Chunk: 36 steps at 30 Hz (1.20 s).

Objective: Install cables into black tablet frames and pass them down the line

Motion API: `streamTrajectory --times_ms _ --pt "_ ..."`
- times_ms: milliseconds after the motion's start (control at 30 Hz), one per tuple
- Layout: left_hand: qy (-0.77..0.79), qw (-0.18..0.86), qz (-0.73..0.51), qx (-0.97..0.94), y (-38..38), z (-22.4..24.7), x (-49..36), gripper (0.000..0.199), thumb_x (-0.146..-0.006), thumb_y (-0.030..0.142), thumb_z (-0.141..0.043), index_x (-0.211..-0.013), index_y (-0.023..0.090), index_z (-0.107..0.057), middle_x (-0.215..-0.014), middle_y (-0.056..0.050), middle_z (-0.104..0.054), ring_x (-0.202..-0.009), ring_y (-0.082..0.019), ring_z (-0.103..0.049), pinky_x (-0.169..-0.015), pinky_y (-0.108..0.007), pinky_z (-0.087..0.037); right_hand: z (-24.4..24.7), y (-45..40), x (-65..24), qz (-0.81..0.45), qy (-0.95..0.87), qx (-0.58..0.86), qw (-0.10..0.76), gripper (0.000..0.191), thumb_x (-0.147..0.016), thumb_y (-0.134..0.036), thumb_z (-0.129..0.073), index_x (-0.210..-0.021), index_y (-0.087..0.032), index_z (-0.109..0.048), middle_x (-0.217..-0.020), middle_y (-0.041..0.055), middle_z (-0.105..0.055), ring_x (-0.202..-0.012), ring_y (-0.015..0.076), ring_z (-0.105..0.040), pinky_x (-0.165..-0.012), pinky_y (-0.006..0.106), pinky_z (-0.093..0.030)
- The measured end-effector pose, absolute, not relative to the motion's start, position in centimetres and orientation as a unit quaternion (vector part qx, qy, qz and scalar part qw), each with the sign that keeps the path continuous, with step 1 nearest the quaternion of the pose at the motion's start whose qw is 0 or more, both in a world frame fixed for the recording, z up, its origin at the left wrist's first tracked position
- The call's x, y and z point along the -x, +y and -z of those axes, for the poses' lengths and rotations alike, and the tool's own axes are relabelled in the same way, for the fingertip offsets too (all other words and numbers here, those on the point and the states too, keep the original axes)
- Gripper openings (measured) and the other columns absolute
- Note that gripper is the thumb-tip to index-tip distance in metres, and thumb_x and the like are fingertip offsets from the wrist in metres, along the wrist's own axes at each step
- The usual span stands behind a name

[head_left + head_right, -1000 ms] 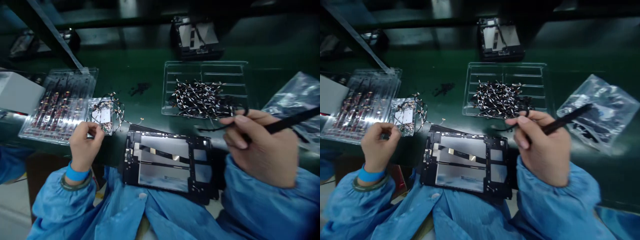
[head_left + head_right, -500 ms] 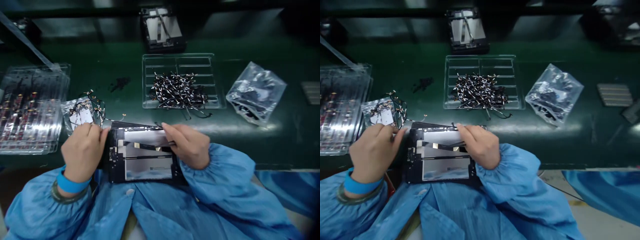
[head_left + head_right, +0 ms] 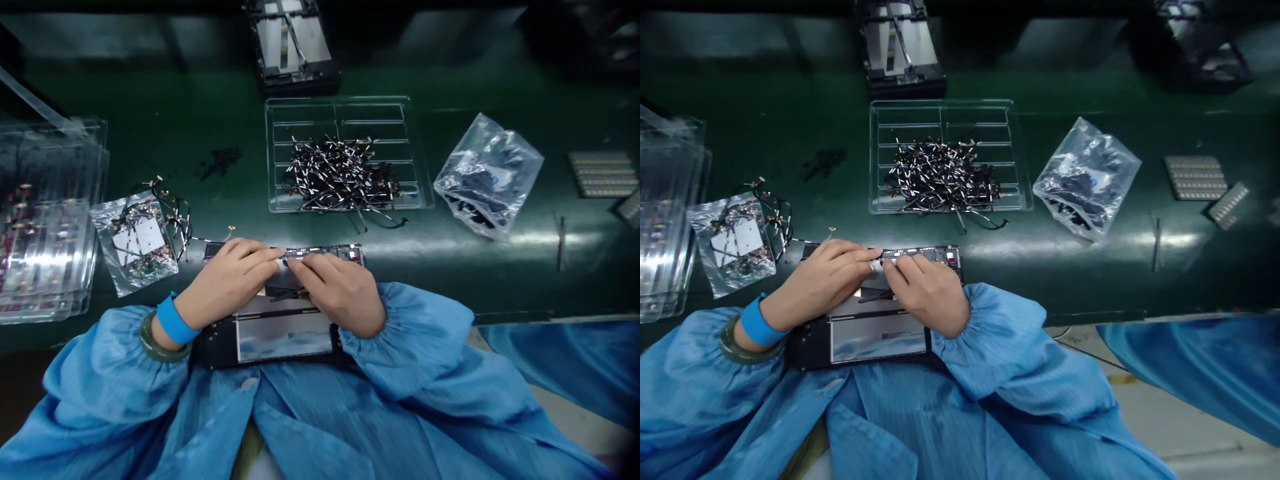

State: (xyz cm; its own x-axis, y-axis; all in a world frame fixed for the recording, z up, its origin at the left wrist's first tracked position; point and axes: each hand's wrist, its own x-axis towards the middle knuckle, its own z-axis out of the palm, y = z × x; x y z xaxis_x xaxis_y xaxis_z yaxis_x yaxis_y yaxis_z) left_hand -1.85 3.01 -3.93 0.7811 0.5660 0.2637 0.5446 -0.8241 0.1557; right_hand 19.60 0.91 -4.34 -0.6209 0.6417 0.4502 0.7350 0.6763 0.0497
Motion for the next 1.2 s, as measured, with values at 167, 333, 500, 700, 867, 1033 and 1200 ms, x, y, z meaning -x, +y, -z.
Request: streamTrajectory --times_ms 167,333,500,700,867,1033,1200 --pt "0.271 -0.054 -0.069 -0.959 2.2 2.8 0.9 0.020 -0.090 0.013 -0.047 -0.104 0.012 -0.061 -0.125 -0.011 -0.062 -0.105 -0.028 -0.058 -0.083 -0.042 -0.050 3.9 0.7 -20.2 0.094 -0.901 0.382 0.183 0.024 -0.095 -0.013 -0.043 -0.099 -0.012 -0.067 -0.078 0.0031 -0.067 -0.068 0.0120 -0.055 -0.058 0.028 -0.037" --pt "0.275 -0.087 -0.065 -0.955 1.7 2.6 0.4 0.019 -0.090 0.014 -0.046 -0.099 0.012 -0.062 -0.122 -0.013 -0.063 -0.101 -0.029 -0.060 -0.079 -0.041 -0.051 3.8 0.2 -21.1 0.059 -0.898 0.393 0.188 0.029 -0.095 -0.008 -0.038 -0.104 -0.012 -0.065 -0.087 0.0039 -0.070 -0.071 0.0113 -0.058 -0.061 0.026 -0.041" --pt "0.273 -0.072 -0.070 -0.957 1.9 2.8 0.6 0.021 -0.090 0.012 -0.045 -0.102 0.014 -0.063 -0.128 -0.010 -0.060 -0.104 -0.030 -0.059 -0.078 -0.043 -0.050 4.2 0.2 -20.9 0.071 -0.892 0.397 0.204 0.029 -0.093 -0.007 -0.039 -0.102 -0.012 -0.066 -0.085 0.0042 -0.070 -0.071 0.0116 -0.059 -0.063 0.026 -0.042" --pt "0.280 -0.047 -0.045 -0.958 2.0 2.3 0.6 0.022 -0.090 0.012 -0.045 -0.104 0.014 -0.061 -0.129 -0.013 -0.059 -0.105 -0.030 -0.058 -0.081 -0.044 -0.047 4.1 0.2 -21.2 0.075 -0.892 0.396 0.203 0.026 -0.094 -0.008 -0.042 -0.101 -0.011 -0.067 -0.084 0.0043 -0.070 -0.071 0.0117 -0.060 -0.062 0.025 -0.043" --pt "0.302 0.053 -0.100 -0.946 2.8 3.5 1.5 0.026 -0.089 0.010 -0.045 -0.110 0.017 -0.058 -0.126 -0.008 -0.062 -0.107 -0.025 -0.055 -0.081 -0.039 -0.046 4.2 0.0 -21.5 0.072 -0.891 0.392 0.217 0.024 -0.093 -0.009 -0.044 -0.102 -0.011 -0.066 -0.084 0.0036 -0.070 -0.071 0.0111 -0.061 -0.062 0.024 -0.043" --pt "0.301 0.045 -0.130 -0.944 3.1 4.2 1.9 0.023 -0.090 0.010 -0.045 -0.106 0.018 -0.059 -0.127 -0.006 -0.062 -0.105 -0.024 -0.055 -0.081 -0.038 -0.045 4.6 0.2 -21.3 0.060 -0.886 0.399 0.229 0.027 -0.091 -0.005 -0.043 -0.101 -0.011 -0.067 -0.086 0.0040 -0.070 -0.073 0.0120 -0.061 -0.063 0.025 -0.043" --pt "0.256 -0.057 -0.066 -0.963 2.4 2.7 0.7 0.021 -0.092 0.014 -0.043 -0.102 0.014 -0.062 -0.124 -0.010 -0.063 -0.098 -0.027 -0.058 -0.078 -0.042 -0.047 4.9 0.4 -21.5 0.039 -0.883 0.408 0.228 0.026 -0.092 -0.007 -0.042 -0.101 -0.012 -0.066 -0.086 0.0038 -0.070 -0.077 0.0121 -0.061 -0.064 0.024 -0.044"
